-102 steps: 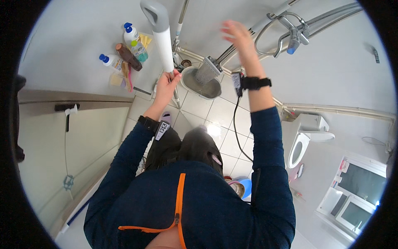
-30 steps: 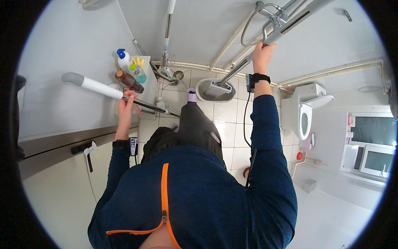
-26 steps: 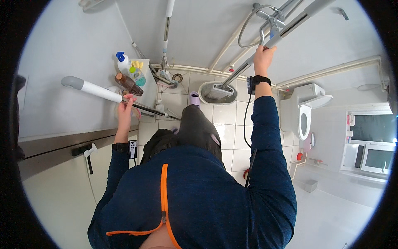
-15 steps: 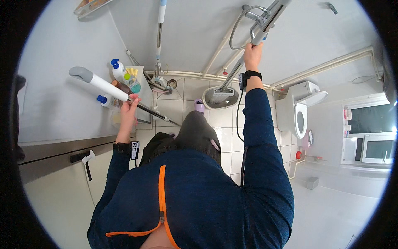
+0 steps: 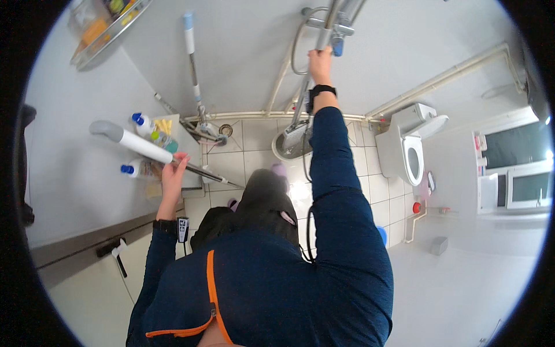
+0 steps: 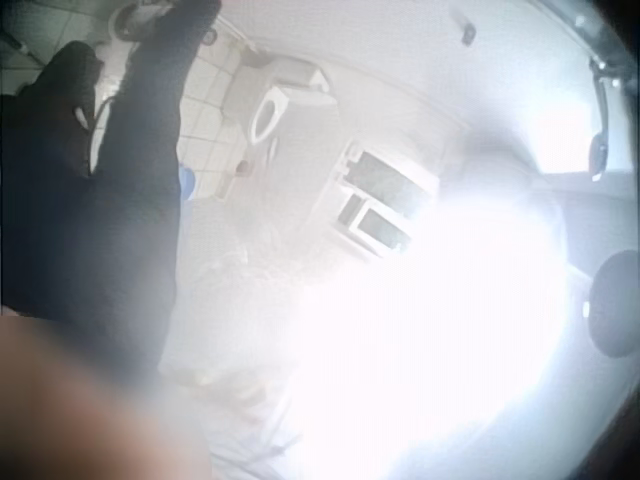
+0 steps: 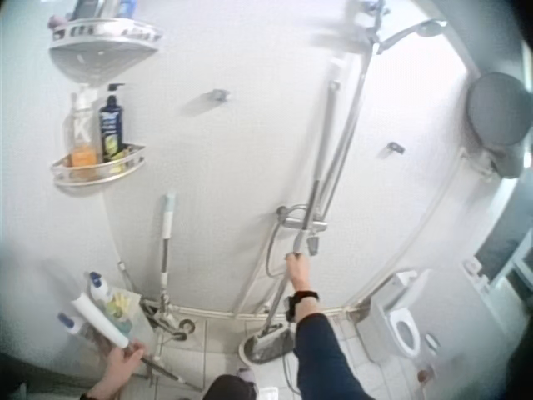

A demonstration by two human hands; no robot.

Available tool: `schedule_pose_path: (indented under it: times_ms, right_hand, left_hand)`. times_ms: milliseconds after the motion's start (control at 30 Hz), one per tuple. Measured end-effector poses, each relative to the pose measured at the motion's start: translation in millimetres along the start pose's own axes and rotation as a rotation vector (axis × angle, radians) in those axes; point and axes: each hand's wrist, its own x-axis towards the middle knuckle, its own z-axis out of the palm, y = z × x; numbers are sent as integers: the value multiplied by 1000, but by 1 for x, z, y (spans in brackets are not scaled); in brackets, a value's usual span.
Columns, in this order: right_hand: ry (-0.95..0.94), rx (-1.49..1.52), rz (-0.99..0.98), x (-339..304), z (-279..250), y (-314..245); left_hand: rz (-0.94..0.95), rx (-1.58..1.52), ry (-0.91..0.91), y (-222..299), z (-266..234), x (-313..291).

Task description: The person assembles a mop by attaching a white handle to a metal shaft and then connects a mop head. They rinse the mop head under running water from a shower head, then pour water from a bucket into the toilet. The person continues assembling and adjusting the mop components before exiting the bathroom.

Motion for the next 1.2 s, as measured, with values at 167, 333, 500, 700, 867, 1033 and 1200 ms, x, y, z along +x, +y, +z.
schedule_pose_path:
  times_ms: [167,333,500,700,867,1033,1200]
  right_hand:
    - [51,-41,-71,-21,14,-6]
    - [274,-34,-116,-28,-40,17]
    - [146,-199,21,44,-134,63]
    - [-244,-605,11,131,-153,72]
    - [-428,-319,183,143,-140,77]
    - [-341,-153,91,123,-136,71]
    - [86,-358,-130,114,-128,20]
  left_hand:
    - [-13,4,17,1,16,13]
    - [-22,-64,74,-1,38,35]
    - [-66,9,46,1,77,61]
    - [-100,13,68,12,144,84]
    - [-59,81,72,18,198,96]
    - [-87,55,17,18,219,99]
    - [-76,-16,56,18,213,96]
